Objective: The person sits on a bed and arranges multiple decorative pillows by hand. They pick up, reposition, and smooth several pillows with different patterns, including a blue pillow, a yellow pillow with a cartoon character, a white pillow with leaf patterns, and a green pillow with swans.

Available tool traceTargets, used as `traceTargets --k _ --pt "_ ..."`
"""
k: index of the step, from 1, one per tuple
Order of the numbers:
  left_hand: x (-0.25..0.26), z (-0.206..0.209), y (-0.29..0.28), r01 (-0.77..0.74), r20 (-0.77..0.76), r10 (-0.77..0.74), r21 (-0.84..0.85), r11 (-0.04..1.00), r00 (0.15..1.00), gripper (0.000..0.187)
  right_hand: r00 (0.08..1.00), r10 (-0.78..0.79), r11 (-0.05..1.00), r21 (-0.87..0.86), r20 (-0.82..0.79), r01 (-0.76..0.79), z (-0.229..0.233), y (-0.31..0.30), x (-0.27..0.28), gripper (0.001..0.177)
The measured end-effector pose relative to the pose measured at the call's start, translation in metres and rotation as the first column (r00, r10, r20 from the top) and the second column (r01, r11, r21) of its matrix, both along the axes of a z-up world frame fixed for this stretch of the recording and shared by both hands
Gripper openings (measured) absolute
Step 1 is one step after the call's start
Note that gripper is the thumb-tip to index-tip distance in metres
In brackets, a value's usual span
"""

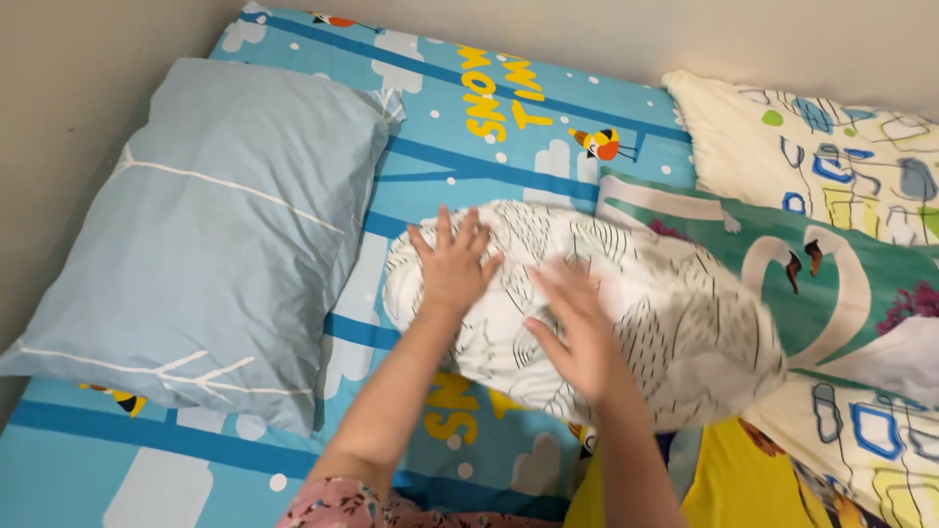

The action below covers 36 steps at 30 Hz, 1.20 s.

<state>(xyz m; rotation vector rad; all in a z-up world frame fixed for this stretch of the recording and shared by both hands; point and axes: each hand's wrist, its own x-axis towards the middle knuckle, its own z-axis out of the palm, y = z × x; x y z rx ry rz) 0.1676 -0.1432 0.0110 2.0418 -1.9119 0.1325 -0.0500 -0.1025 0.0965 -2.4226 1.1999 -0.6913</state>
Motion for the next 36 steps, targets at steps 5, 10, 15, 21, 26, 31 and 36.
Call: traceTargets --k 5,10,15,21,26,31,36 --pt "0.015 -0.016 -0.008 -0.031 -0.006 0.03 -0.063 0.998 1.0 0.061 0.734 -0.635 0.764 -0.335 -0.24 0.551 -0.025 -0.004 -0.06 0.065" --pt "-0.005 -0.009 0.007 -0.032 -0.037 0.029 -0.075 0.997 0.999 0.062 0.549 -0.703 0.711 -0.441 -0.452 0.548 -0.15 -0.052 -0.097 0.064" --pt "0.032 0.014 -0.004 0.054 -0.312 -0.137 -0.261 0.964 0.94 0.089 0.839 -0.542 0.83 0.196 0.057 0.522 -0.116 -0.062 -0.185 0.076" --pt "0.123 -0.002 0.05 0.149 -0.631 -0.395 -0.407 0.901 0.668 0.151 0.715 -0.504 0.832 0.494 0.485 0.252 -0.129 0.023 -0.295 0.116" --pt "0.11 -0.041 0.077 0.17 -0.951 -0.149 -0.105 0.98 0.272 0.109 0.875 -0.446 0.832 0.448 0.187 0.328 -0.217 0.032 -0.272 0.063" --pt "0.1 -0.005 0.043 -0.107 -0.863 -0.105 -0.18 0.978 0.494 0.059 0.555 -0.71 0.703 0.48 0.433 0.524 -0.137 0.0 -0.26 0.057" --pt "0.126 0.026 0.004 -0.332 -0.943 0.253 0.174 0.927 0.214 0.098 0.549 -0.703 0.687 0.234 0.451 0.688 -0.02 -0.033 -0.262 0.045"
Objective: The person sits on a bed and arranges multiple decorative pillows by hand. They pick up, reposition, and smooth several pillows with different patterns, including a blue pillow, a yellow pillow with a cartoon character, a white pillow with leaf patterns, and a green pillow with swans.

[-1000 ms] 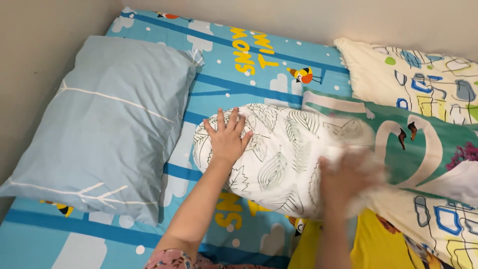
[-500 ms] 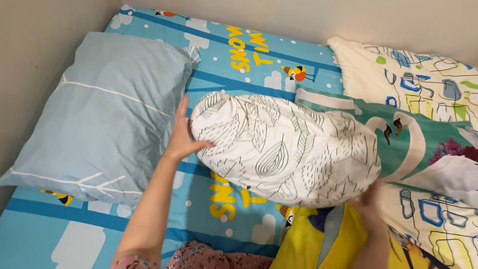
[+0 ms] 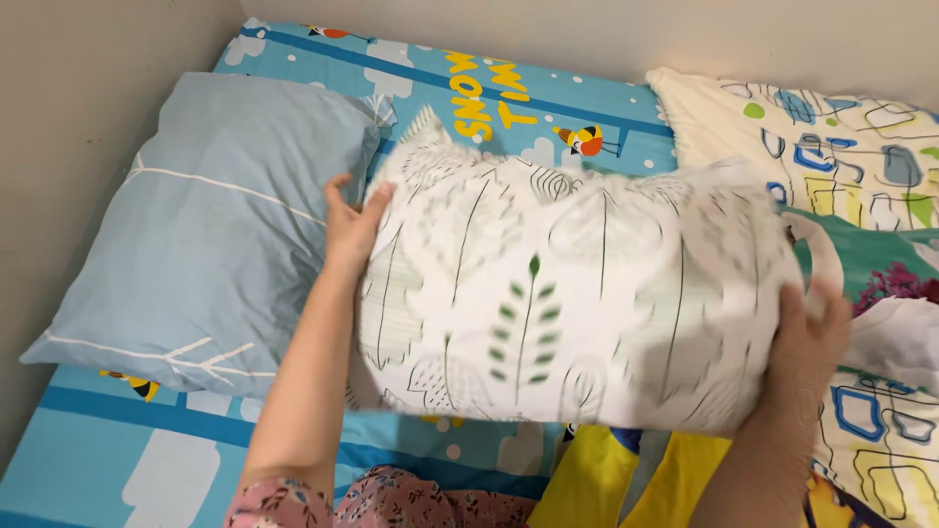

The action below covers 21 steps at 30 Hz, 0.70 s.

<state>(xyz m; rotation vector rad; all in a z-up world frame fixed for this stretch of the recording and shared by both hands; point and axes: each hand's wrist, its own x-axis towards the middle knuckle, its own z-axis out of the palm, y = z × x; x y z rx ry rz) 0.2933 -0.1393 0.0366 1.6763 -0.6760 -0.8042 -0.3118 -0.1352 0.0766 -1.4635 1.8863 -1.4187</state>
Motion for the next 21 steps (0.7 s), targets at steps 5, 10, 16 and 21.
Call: traceTargets --k 5,10,16,21 --pt "0.027 -0.057 0.025 0.383 -0.346 -0.287 0.252 0.889 0.893 0.119 0.922 0.349 0.727 0.571 0.17 -0.381 -0.021 -0.009 0.012 0.107" --pt "0.01 -0.142 0.105 0.591 -0.466 -0.365 0.671 0.449 0.806 0.133 0.93 0.368 0.797 0.511 0.013 -0.323 -0.105 0.05 0.034 0.127" --pt "0.001 -0.098 0.1 0.443 -0.429 -0.223 0.528 0.725 0.875 0.137 0.999 0.008 0.833 0.552 0.04 -0.029 -0.047 0.059 0.051 0.08" --pt "0.035 0.003 0.097 0.479 -0.859 -0.374 -0.179 0.859 0.349 0.085 0.949 0.285 0.878 0.36 0.135 -0.315 0.022 0.016 0.025 0.06"
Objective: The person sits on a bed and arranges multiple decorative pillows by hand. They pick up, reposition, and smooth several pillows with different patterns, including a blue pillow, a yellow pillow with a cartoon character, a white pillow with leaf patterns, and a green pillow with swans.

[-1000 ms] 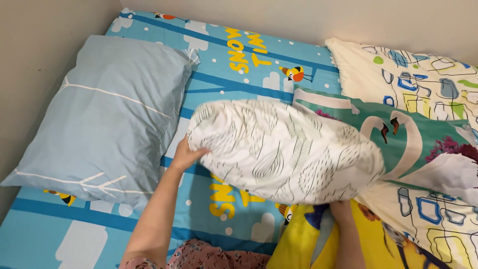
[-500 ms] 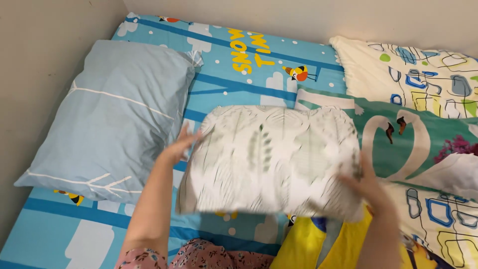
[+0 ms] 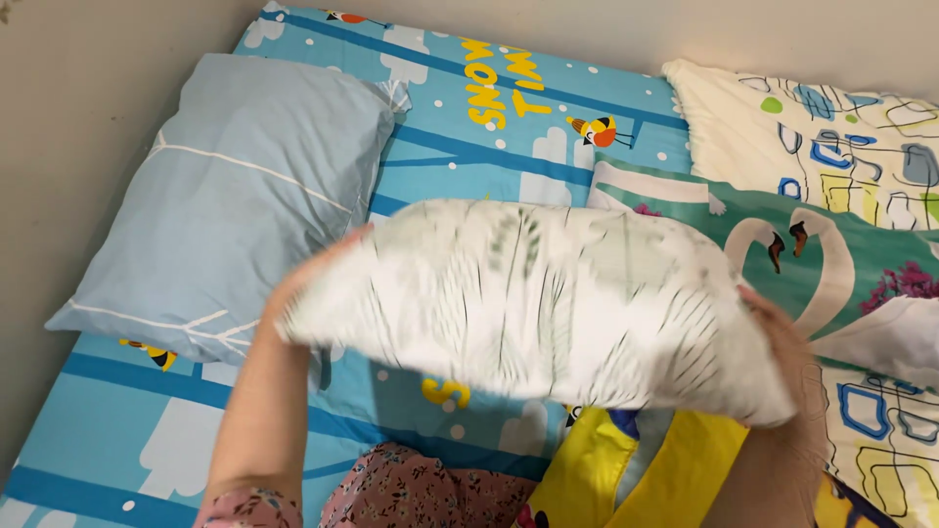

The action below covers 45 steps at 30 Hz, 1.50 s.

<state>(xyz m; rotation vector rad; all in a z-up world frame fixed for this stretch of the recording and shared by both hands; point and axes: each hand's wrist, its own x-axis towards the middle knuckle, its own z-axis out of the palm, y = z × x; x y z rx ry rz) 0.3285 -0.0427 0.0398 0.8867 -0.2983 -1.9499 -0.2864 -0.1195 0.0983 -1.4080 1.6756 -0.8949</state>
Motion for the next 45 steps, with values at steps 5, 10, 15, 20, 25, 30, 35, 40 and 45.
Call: traceTargets --k 5,10,15,20,25,30,35,40,45 --pt "0.0 0.057 -0.031 -0.255 0.573 0.205 0.007 0.967 0.794 0.06 0.977 -0.132 0.989 -0.085 -0.17 0.119 -0.014 -0.019 -0.003 0.063" --pt "-0.073 0.078 -0.038 -0.355 0.599 0.772 -0.783 0.511 -0.211 0.068 0.944 -0.196 0.979 -0.11 -0.264 0.172 -0.038 -0.014 0.01 0.066" --pt "-0.209 0.037 -0.017 0.697 0.283 0.925 -0.609 0.377 -0.253 0.075 0.902 -0.225 0.972 -0.145 -0.369 0.183 -0.023 -0.016 0.008 0.07" --pt "-0.236 -0.002 -0.083 0.711 0.626 0.696 -0.305 0.634 -0.352 0.075 0.774 -0.355 0.892 -0.439 -0.524 0.112 0.008 -0.009 0.03 0.074" --pt "-0.246 0.01 -0.102 0.729 0.659 0.666 -0.255 0.635 -0.35 0.075 0.776 -0.347 0.728 -0.673 -0.526 -0.13 -0.014 -0.015 0.112 0.078" --pt "-0.242 0.068 -0.094 0.728 0.535 0.802 -0.435 0.53 -0.264 0.073 0.641 -0.091 0.974 -0.203 -0.762 -0.102 -0.116 -0.034 0.156 0.083" --pt "-0.195 0.058 -0.098 0.504 0.62 0.544 -0.263 0.823 -0.565 0.075 0.606 -0.095 0.955 -0.245 -0.79 -0.169 -0.128 -0.028 0.125 0.08" --pt "-0.166 -0.029 -0.119 0.406 0.59 0.377 -0.089 0.909 -0.714 0.077 0.669 -0.035 0.923 -0.28 -0.743 -0.263 -0.028 -0.016 0.154 0.081" --pt "-0.162 -0.036 -0.143 0.425 0.655 0.342 -0.035 0.904 -0.674 0.074 0.924 -0.078 0.706 -0.675 -0.375 -0.215 -0.028 -0.004 0.205 0.081"
